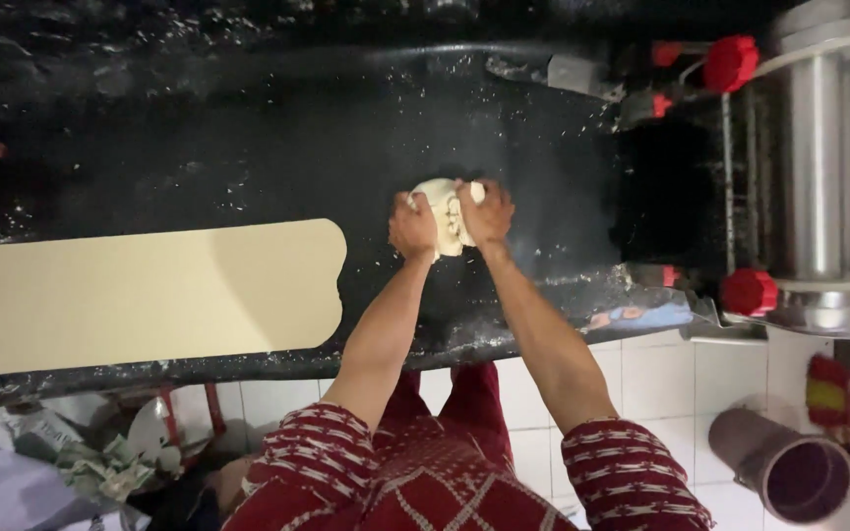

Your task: A person manually kneads a ball of dough on a countertop in a bakery production area.

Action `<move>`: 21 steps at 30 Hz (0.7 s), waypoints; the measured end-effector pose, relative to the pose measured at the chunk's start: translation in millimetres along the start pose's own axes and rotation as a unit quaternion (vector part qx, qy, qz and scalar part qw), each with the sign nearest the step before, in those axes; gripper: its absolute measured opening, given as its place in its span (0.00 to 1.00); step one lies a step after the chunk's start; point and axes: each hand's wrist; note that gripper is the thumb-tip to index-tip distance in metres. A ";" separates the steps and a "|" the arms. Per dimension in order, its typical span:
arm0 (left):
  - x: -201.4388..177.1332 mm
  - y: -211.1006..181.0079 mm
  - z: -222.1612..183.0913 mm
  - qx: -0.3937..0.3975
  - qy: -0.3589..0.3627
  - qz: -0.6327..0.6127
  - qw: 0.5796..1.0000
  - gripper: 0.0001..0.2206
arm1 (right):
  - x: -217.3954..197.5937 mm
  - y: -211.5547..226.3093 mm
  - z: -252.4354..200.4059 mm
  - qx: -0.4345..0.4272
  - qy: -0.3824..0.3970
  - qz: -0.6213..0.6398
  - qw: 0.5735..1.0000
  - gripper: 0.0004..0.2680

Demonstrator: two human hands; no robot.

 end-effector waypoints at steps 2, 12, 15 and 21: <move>6.0 14.9 0.6 -0.132 0.150 0.053 0.978 0.22 | -11.3 -3.8 -22.0 -0.021 0.041 0.005 0.999 0.24; -108.2 29.7 -74.3 0.256 0.095 -0.139 0.952 0.47 | -8.2 -49.8 -21.5 -0.049 0.125 -0.042 0.990 0.36; -112.6 22.5 -69.0 0.108 0.290 -0.076 0.948 0.57 | -14.7 -57.6 -31.9 -0.055 0.133 0.012 0.990 0.33; -98.7 25.3 -10.3 -0.008 0.418 0.034 0.908 0.53 | -14.0 -78.3 -37.4 -0.169 0.133 0.020 0.976 0.32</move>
Point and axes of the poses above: each hand's wrist, its own z-axis towards the middle knuckle, its own x-axis out of the palm, y = z × x, and after that the axes turned 4 degrees about -y, right-handed
